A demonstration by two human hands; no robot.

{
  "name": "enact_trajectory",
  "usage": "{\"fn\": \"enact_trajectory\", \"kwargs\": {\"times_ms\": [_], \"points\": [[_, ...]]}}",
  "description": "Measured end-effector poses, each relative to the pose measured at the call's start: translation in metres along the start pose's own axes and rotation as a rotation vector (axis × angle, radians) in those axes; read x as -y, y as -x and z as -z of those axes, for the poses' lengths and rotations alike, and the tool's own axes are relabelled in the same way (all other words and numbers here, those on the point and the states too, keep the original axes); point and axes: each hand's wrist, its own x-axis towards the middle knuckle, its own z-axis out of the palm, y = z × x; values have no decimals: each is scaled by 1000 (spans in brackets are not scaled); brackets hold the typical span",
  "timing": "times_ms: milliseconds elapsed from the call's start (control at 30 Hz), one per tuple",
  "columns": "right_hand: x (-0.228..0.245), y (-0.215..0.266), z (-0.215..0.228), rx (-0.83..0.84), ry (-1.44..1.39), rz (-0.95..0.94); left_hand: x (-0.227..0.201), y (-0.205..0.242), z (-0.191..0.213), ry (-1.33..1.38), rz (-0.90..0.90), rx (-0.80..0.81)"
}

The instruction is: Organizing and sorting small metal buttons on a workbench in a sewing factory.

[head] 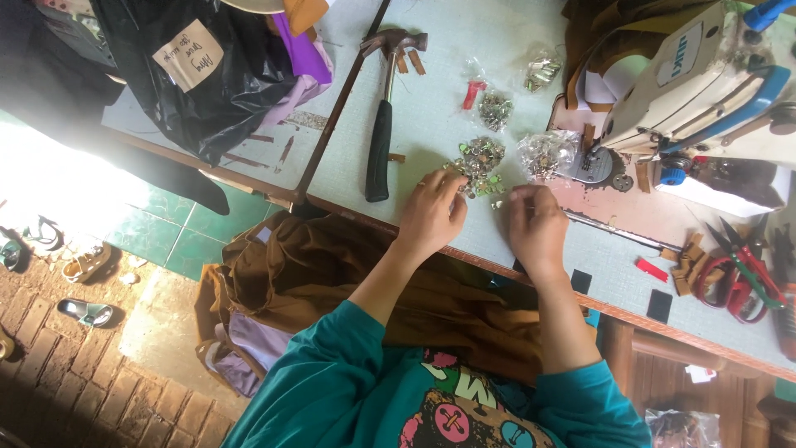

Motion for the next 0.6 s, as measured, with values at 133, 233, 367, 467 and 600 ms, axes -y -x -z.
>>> {"fn": "enact_trajectory", "kwargs": {"times_ms": [133, 233, 367, 467, 600], "points": [[5, -3, 2, -43, 6, 43, -12, -5, 17, -21, -24, 25], [16, -3, 6, -4, -44, 68, -17, -8, 22, 11, -52, 75], [19, 5, -3, 4, 148, 162, -17, -18, 3, -29, -163, 110], [12, 8, -2, 11, 290, 201, -22, -24, -14, -84, -176, 132], [20, 8, 12, 38, 293, 139, -29, -29, -13, -91, -154, 157]]}}
